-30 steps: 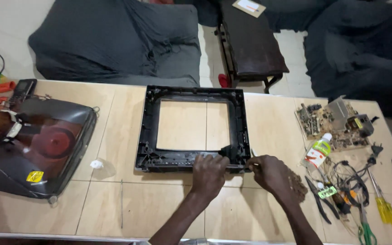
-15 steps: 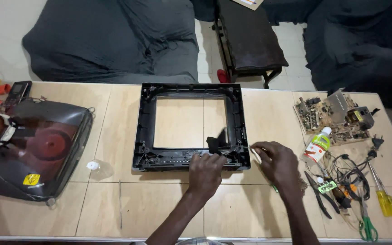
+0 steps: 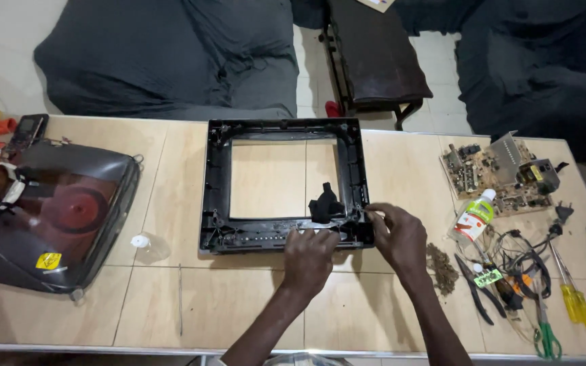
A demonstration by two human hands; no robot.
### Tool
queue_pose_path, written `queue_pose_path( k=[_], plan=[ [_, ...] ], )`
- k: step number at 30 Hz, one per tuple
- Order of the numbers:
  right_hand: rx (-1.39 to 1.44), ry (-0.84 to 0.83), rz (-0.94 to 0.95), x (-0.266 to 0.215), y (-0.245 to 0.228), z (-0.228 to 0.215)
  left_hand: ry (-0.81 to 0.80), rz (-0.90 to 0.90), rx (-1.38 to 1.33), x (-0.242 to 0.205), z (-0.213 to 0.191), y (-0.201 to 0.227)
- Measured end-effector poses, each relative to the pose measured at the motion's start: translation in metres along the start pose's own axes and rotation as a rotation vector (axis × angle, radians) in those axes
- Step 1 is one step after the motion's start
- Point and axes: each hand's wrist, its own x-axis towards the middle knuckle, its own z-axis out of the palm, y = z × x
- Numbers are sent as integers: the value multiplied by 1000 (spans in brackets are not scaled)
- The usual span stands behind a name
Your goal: Cleaning the plastic outer frame of an appliance using a toothbrush, cloth, and a small scraping tool.
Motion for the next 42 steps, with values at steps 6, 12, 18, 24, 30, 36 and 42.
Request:
queue_pose_path(
  k=[6,12,18,24,30,36,42],
  plan=[
    [107,-85,-41,45,-14,38,46,-18,-32,-12,9,2],
    [-308,-223,-327,91,-5,107,138,36,6,-16,-6,9],
    [-42,-135,-99,91,-2,28,94,-1,-35,-7,0,1],
    [-135,-141,-147,84,-8,36,38,14,27,-2,-10,3],
    [-312,-284,-297,80,-9,131,38,49,-59,-26,-25,8],
    [44,-274,-26,50,-31,11,-115,3,-97,-48,-39,16],
    [17,-200,10,33,39,29,-526,-73,-182,-19,-90,11]
  ],
)
